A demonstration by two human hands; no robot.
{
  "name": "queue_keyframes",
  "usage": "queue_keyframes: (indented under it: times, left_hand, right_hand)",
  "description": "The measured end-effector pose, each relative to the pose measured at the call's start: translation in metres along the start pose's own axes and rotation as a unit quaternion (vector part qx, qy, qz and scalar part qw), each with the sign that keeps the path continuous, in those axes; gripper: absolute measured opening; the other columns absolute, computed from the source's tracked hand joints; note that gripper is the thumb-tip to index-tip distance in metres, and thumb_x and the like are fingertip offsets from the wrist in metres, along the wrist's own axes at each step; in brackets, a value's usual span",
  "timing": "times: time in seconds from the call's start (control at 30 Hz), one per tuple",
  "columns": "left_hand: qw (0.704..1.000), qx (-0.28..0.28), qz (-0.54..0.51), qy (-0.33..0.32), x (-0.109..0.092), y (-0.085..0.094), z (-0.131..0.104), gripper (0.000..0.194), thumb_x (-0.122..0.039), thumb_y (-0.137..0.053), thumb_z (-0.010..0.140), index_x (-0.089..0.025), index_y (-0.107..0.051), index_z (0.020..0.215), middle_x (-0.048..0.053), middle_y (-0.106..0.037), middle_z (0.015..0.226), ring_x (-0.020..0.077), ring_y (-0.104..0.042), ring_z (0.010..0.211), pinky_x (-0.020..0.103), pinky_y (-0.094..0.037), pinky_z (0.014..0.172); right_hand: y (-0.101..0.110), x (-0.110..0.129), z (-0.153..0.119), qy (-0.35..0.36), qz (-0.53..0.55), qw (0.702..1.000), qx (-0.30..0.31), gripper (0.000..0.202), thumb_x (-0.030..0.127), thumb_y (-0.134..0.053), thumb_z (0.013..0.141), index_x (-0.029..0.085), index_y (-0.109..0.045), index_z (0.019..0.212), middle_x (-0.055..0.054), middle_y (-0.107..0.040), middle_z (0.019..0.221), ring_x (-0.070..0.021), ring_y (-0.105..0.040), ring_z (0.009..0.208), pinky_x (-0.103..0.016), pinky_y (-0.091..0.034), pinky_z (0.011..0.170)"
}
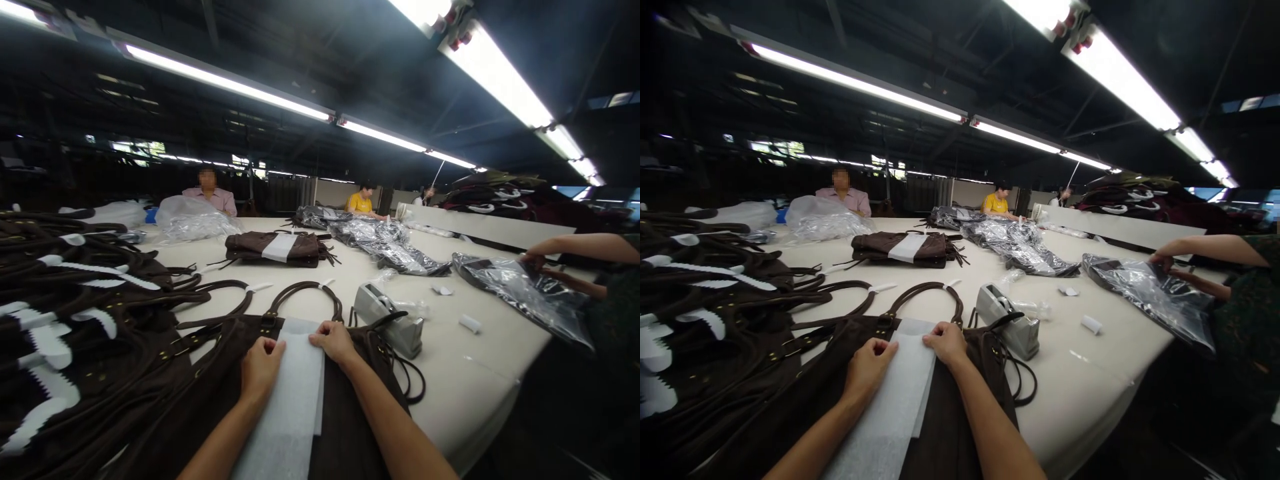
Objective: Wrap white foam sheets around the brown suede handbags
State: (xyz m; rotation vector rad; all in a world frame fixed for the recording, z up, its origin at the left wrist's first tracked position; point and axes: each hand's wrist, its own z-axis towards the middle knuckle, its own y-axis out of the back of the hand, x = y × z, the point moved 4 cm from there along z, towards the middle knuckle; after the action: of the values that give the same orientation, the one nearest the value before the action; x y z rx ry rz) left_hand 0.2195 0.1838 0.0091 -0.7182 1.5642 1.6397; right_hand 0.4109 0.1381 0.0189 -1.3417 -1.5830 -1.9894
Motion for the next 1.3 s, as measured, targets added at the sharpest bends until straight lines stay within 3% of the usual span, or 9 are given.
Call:
queue_keyframes:
  times: [0.13,0.27,0.4,0.5,0.63,0.77,0.9,1.1,1.3]
  left_hand:
    - [0.996,-0.015,0.089,-0.03,-0.016,0.001,-0.014,0.014,-0.03,-0.053,0.084,-0.019,-0.056,0.091,0.008,-0.065,0.082,0.0264,-0.062,0.075,0.035,-0.043,0.066]
    - [0.98,-0.046,0.146,-0.127,-0.033,0.007,-0.03,0.023,-0.019,-0.047,0.085,-0.016,-0.052,0.108,0.012,-0.057,0.108,0.0295,-0.053,0.107,0.043,-0.043,0.088]
    - [0.959,0.019,0.147,-0.241,-0.038,0.002,-0.046,0.015,-0.021,-0.047,0.088,-0.019,-0.06,0.094,0.008,-0.059,0.103,0.0231,-0.055,0.105,0.037,-0.044,0.096]
    - [0.946,0.069,0.131,-0.287,-0.033,-0.007,-0.06,0.027,-0.032,-0.049,0.09,-0.017,-0.061,0.109,0.009,-0.06,0.116,0.0205,-0.055,0.112,0.034,-0.045,0.1]
    - [0.935,0.101,0.141,-0.31,-0.026,-0.017,-0.074,0.053,-0.042,-0.049,0.089,-0.009,-0.05,0.13,0.018,-0.051,0.136,0.0278,-0.045,0.13,0.045,-0.039,0.109]
    - [0.92,0.105,0.163,-0.34,-0.029,-0.018,-0.082,0.049,-0.037,-0.05,0.089,-0.01,-0.051,0.13,0.019,-0.05,0.136,0.0295,-0.045,0.13,0.048,-0.039,0.109]
    - [0.913,0.071,0.157,-0.369,-0.036,-0.014,-0.084,0.04,-0.031,-0.051,0.089,-0.013,-0.055,0.124,0.017,-0.053,0.132,0.0291,-0.047,0.127,0.049,-0.041,0.108]
    - [0.918,0.029,0.121,-0.376,-0.039,-0.009,-0.084,0.037,-0.032,-0.044,0.093,-0.013,-0.054,0.123,0.017,-0.054,0.131,0.0264,-0.047,0.128,0.048,-0.041,0.109]
    - [0.914,0.134,0.166,-0.346,-0.024,-0.032,-0.086,0.059,-0.04,-0.038,0.094,-0.004,-0.039,0.14,0.021,-0.039,0.147,0.0287,-0.035,0.137,0.047,-0.038,0.11]
  right_hand:
    - [0.0,-0.001,0.0,-0.022,0.004,0.999,-0.028,0.015,0.033,-0.073,0.065,0.019,-0.067,0.066,0.004,-0.063,0.063,-0.011,-0.055,0.062,-0.022,-0.034,0.056]
    - [0.0,-0.001,0.0,-0.015,0.011,0.999,-0.031,0.015,0.032,-0.073,0.064,0.019,-0.066,0.063,0.003,-0.063,0.062,-0.0115,-0.055,0.061,-0.023,-0.035,0.056]
    - [-0.002,-0.003,0.003,-0.005,0.023,0.999,-0.024,0.016,0.033,-0.071,0.065,0.019,-0.065,0.063,0.003,-0.061,0.061,-0.0116,-0.054,0.06,-0.023,-0.036,0.056]
    - [-0.003,-0.005,0.003,0.002,0.028,0.999,-0.022,0.017,0.035,-0.07,0.067,0.019,-0.064,0.063,0.003,-0.06,0.06,-0.0118,-0.053,0.06,-0.023,-0.036,0.057]
    - [-0.001,-0.004,-0.005,0.071,0.042,0.995,-0.051,0.017,0.035,-0.066,0.071,0.019,-0.062,0.066,0.002,-0.061,0.072,-0.0117,-0.052,0.065,-0.023,-0.038,0.062]
    - [0.001,0.002,-0.015,0.175,0.059,0.98,-0.069,0.014,0.032,-0.062,0.074,0.02,-0.058,0.07,0.003,-0.059,0.08,-0.0106,-0.049,0.066,-0.023,-0.037,0.065]
    - [-0.001,0.001,-0.016,0.132,0.01,0.99,-0.049,0.017,0.036,-0.057,0.08,0.022,-0.056,0.071,0.006,-0.047,0.058,-0.0117,-0.044,0.058,-0.023,-0.031,0.058]
    - [0.0,0.007,-0.014,0.115,-0.05,0.991,-0.053,0.018,0.038,-0.055,0.083,0.023,-0.055,0.073,0.005,-0.053,0.061,-0.0122,-0.048,0.061,-0.023,-0.028,0.059]
    - [-0.002,0.013,-0.019,0.098,-0.119,0.984,-0.087,0.014,0.036,-0.058,0.083,0.024,-0.059,0.077,0.002,-0.06,0.066,-0.0147,-0.053,0.066,-0.025,-0.028,0.06]
